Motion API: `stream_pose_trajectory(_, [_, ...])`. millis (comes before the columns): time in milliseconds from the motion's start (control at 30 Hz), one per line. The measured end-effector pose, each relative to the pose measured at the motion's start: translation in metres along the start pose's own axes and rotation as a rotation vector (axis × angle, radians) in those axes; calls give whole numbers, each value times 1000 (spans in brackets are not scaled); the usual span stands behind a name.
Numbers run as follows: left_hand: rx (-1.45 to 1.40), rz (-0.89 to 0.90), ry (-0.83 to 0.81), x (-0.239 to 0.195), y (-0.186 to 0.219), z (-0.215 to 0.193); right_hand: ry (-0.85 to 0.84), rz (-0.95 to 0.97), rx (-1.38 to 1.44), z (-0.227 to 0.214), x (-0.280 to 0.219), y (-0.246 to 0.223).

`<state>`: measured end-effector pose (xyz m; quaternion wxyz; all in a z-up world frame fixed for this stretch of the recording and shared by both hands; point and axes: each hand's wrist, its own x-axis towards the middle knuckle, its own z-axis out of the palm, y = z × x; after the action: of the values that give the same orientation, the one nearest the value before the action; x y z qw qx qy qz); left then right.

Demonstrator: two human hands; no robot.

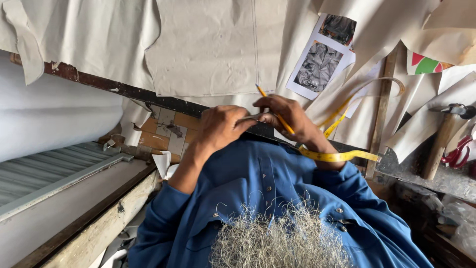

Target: The person cuts a large piece of off-white fabric using shears, following pre-drawn lines. They then use a pencil to mark additional lines and a measuring tape to measure and mark the fabric for further cutting.

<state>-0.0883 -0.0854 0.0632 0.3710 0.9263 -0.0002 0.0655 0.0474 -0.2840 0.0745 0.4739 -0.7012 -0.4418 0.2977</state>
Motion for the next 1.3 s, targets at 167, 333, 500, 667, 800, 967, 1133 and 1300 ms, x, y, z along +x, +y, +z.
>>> stream_pose_trajectory(167, [-112, -179, -45, -21, -60, -43, 179, -73, -330, -15, 1, 11])
stream_pose_trajectory(333, [-241, -506, 34, -39, -131, -66, 261, 55, -365, 7, 21, 22])
stream_pose_trajectory(500, [-31, -639, 263, -56, -173, -62, 303, 27, -441, 22, 41, 37])
stream_pose_trajectory(667, [-17, -711, 344, -60, -182, -61, 420, 134, -451, 27, 38, 44])
stream_pose_trajectory(800, [-15, -699, 363, -61, -183, -68, 445, 201, -431, 31, 37, 49])
stream_pose_trajectory(967, [121, -675, 350, -67, -191, -64, 437, 197, -462, 34, 39, 54])
stream_pose_trajectory(1133, [216, -295, 512, -77, -186, -49, 431, 172, -494, 36, 40, 55])
stream_pose_trajectory(1300, [326, 143, 332, -87, -161, -25, 419, 177, -514, 36, 41, 54])
